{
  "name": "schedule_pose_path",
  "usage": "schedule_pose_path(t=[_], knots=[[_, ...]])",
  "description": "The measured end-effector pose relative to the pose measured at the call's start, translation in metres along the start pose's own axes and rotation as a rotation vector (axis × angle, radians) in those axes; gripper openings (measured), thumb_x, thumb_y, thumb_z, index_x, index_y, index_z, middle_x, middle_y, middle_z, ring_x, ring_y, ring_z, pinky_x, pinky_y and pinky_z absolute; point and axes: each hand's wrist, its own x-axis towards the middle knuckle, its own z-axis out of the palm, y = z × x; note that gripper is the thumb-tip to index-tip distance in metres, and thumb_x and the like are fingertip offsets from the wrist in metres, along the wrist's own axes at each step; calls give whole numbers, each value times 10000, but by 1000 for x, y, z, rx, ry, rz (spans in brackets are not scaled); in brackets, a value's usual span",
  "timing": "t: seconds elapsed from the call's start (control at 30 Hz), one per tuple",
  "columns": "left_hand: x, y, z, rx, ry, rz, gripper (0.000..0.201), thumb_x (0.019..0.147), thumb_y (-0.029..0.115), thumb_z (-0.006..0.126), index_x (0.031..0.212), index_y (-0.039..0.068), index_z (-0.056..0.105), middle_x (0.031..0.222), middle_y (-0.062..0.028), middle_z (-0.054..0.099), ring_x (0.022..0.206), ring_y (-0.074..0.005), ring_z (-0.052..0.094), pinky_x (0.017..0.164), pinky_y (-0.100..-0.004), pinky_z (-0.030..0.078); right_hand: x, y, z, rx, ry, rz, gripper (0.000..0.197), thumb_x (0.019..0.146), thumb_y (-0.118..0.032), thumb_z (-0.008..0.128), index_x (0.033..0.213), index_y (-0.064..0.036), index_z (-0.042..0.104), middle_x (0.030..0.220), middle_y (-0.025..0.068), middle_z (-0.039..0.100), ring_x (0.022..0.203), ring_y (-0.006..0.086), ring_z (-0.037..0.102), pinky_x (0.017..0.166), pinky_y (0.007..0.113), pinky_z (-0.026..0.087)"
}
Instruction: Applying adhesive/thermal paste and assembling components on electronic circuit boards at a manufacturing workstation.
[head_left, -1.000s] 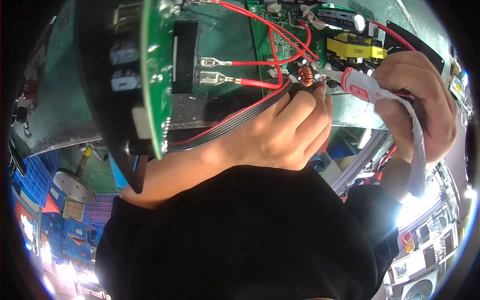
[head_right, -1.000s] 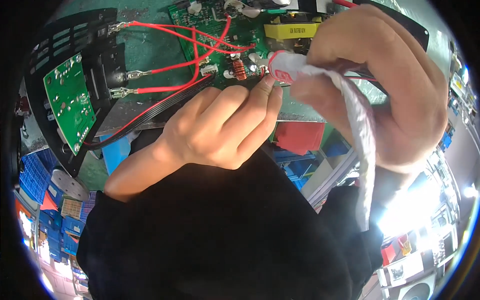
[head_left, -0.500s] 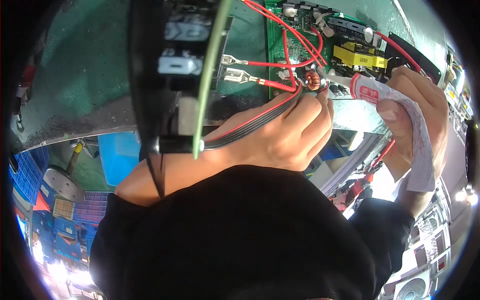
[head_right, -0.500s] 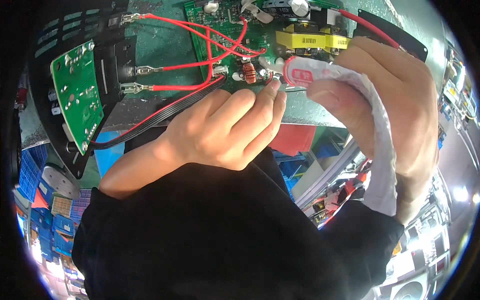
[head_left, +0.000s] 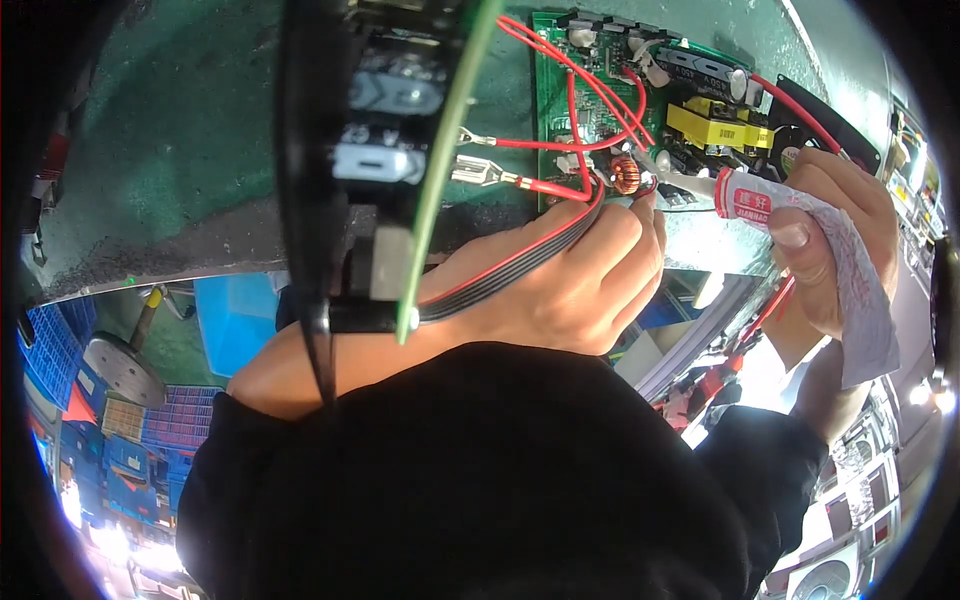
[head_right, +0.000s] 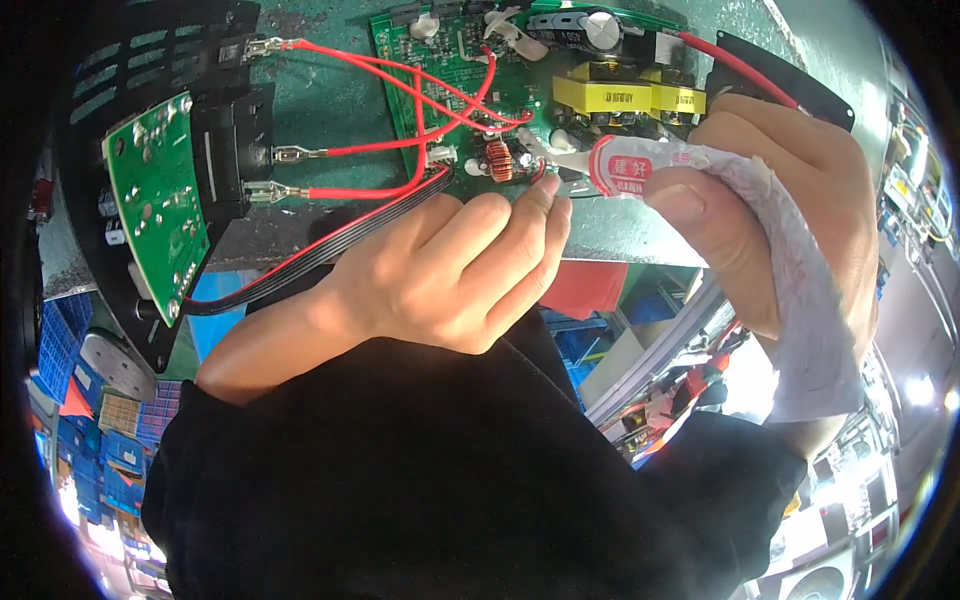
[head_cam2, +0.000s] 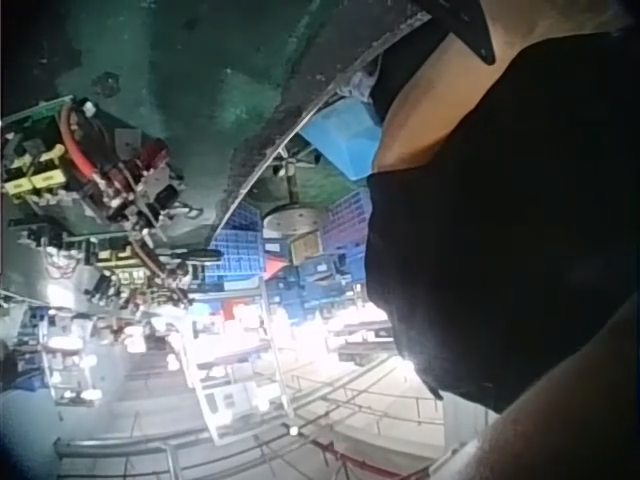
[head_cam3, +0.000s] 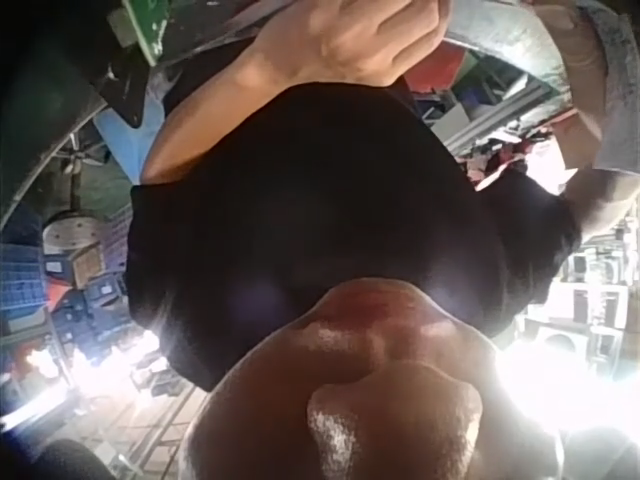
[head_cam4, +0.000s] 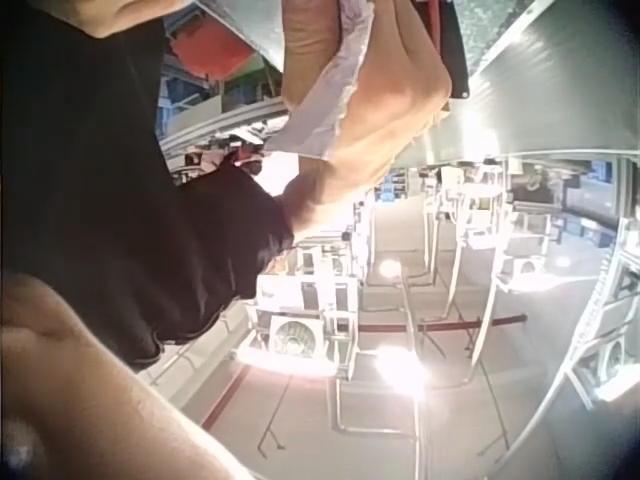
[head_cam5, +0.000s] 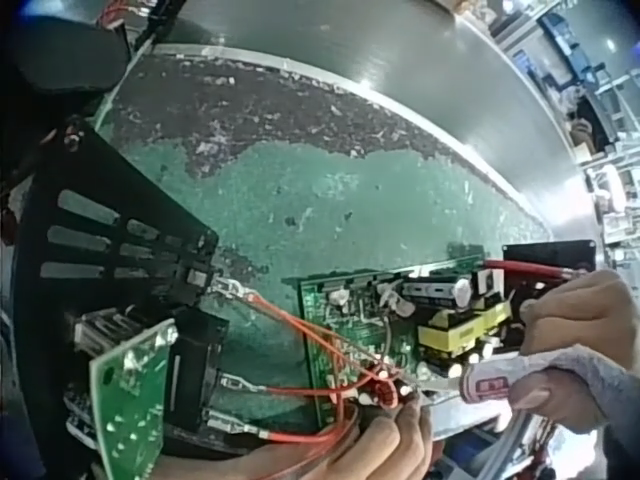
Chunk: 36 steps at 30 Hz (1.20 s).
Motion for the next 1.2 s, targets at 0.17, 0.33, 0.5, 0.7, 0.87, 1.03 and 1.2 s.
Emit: schedule_pose_path(t=[0.17,0.33,0.5,0.7,0.87,1.03,1.2], knots=[[0,0,4,-24,5,6,178,778,100,637,909,9,715,964,-76,709,691,-100,529,497,-185,388,1,5,3,137,4,92,468,962,-414,638,844,37,666,734,128,589,625,244,571,569,343,425],[0,1,7,-57,14,-6,181,777,90,637,915,4,717,964,-87,711,692,-106,536,498,-187,395,-3,5,0,66,-40,90,426,999,-335,626,1117,72,666,1020,174,653,865,229,646,749,305,505],[1,0,-1,-3,9,24,175,782,86,638,913,-1,715,956,-92,711,688,-110,534,494,-191,391,-10,3,-4,-256,103,-171,378,990,-303,651,1040,67,715,1090,187,675,894,230,669,789,295,518],[1,1,-4,-6,-9,19,174,788,88,630,915,3,714,969,-87,707,689,-105,531,501,-190,392,-11,5,-1,-334,175,-139,415,1005,-361,605,893,35,654,890,120,601,750,186,572,659,301,437],[5,1,7,-27,48,33,180,788,102,629,917,10,714,981,-84,703,687,-101,526,506,-186,394,-35,6,-1,69,116,317,565,1023,-502,495,753,-7,481,701,67,384,615,158,375,560,357,282],[1,1,8,-8,46,-7,159,789,83,646,917,20,717,980,-76,705,680,-96,522,509,-186,402,-15,-18,10,45,290,149,311,967,-281,600,908,22,632,806,135,590,720,232,582,647,326,439],[-5,0,8,22,44,-13,162,784,71,662,928,23,722,977,-63,702,680,-100,522,510,-190,407,5,-22,26,406,402,176,155,896,-54,696,929,96,719,831,160,723,718,170,675,635,283,520]])
